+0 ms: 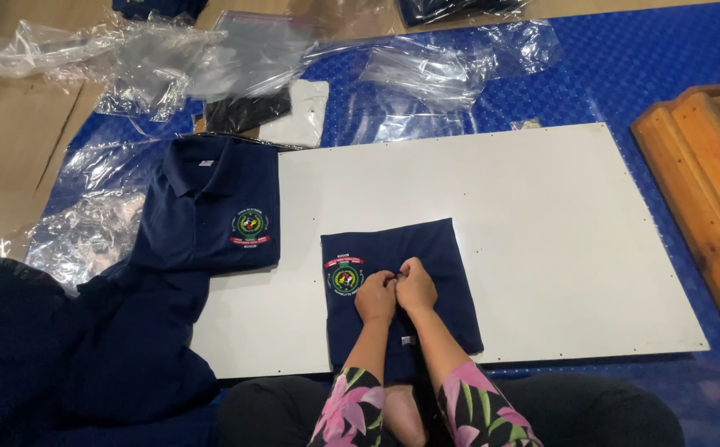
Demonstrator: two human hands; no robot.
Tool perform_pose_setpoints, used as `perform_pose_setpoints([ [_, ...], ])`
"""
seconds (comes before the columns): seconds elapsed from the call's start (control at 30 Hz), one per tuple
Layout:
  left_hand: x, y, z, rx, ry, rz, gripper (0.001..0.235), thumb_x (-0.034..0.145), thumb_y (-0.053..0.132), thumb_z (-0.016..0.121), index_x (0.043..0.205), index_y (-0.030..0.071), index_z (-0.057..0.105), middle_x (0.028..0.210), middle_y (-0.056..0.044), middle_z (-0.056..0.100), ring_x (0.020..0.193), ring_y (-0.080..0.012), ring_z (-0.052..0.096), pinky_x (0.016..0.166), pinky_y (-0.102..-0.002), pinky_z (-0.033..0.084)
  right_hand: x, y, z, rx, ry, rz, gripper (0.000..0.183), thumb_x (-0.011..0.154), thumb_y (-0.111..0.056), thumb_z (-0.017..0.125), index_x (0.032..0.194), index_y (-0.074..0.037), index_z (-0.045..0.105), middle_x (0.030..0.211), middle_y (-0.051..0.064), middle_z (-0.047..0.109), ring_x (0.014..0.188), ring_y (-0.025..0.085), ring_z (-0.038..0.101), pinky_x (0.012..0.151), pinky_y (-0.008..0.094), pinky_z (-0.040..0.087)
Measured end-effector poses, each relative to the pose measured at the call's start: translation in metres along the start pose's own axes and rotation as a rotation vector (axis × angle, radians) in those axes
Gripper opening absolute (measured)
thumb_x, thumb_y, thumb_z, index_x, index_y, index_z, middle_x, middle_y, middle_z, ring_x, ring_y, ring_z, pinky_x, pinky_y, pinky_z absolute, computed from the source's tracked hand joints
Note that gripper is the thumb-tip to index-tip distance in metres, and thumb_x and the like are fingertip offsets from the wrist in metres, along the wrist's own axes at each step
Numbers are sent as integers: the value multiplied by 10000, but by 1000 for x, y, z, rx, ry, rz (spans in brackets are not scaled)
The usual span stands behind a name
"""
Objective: Folding a navy blue polo shirt on a white folding board for packaging.
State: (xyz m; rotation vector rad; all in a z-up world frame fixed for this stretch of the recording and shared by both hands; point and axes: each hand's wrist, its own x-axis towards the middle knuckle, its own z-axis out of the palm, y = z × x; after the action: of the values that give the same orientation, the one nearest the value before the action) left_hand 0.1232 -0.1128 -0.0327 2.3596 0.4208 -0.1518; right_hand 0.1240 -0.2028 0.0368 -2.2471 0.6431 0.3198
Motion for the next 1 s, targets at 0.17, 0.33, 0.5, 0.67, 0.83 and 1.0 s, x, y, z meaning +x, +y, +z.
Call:
perform_pose_setpoints([
  [0.17, 12, -31, 19, -150, 61, 199, 180, 919, 282, 699, 1075, 299, 787, 1029, 2, 764, 1022, -236, 724, 917, -383, 594, 9, 12, 8, 19, 11, -32, 55, 994, -211, 579, 1025, -248, 606, 1151, 35, 750, 1159, 311, 686, 933, 458, 535],
  [0.33, 7, -38, 40, 12, 447, 525, 136, 917, 270, 658, 999, 297, 764, 858, 33, 742, 838, -167, 730, 752, -315, 599, 7, 12, -2, 77, -3, -70, 6, 989, -196, 610, 991, -200, 608, 1149, 81, 745, 1165, 354, 672, 921, 480, 531],
  [0.5, 8, -46, 64, 377, 692, 624, 188, 950, 224, 581, 1045, 294, 727, 832, 84, 712, 699, -89, 696, 627, -204, 566, 15, 21, 2, 101, -11, -106, 93, 965, -227, 652, 925, -206, 571, 1088, 59, 749, 1124, 324, 677, 878, 438, 535],
  [0.67, 7, -37, 47, 429, 610, 700, 215, 926, 146, 546, 1039, 180, 725, 822, 11, 705, 620, -155, 679, 570, -241, 565, 17, 25, 4, 85, 0, -142, 132, 965, -242, 668, 893, -199, 566, 1068, 43, 757, 1097, 302, 687, 849, 413, 540],
  [0.83, 13, -28, 33, 457, 546, 747, 167, 933, 173, 509, 904, 163, 674, 726, 20, 639, 525, -166, 654, 488, -253, 545, 25, 29, 9, 47, 19, -181, 153, 977, -268, 670, 875, -213, 570, 1026, 27, 749, 1074, 296, 690, 842, 423, 547],
  [1.0, 25, -38, 54, 520, 538, 700, 208, 969, 281, 535, 776, 206, 550, 647, 35, 562, 456, -171, 644, 425, -276, 522, 16, 23, 2, 8, 9, -203, 99, 974, -242, 643, 889, -247, 593, 982, 0, 753, 1027, 253, 711, 863, 388, 554],
])
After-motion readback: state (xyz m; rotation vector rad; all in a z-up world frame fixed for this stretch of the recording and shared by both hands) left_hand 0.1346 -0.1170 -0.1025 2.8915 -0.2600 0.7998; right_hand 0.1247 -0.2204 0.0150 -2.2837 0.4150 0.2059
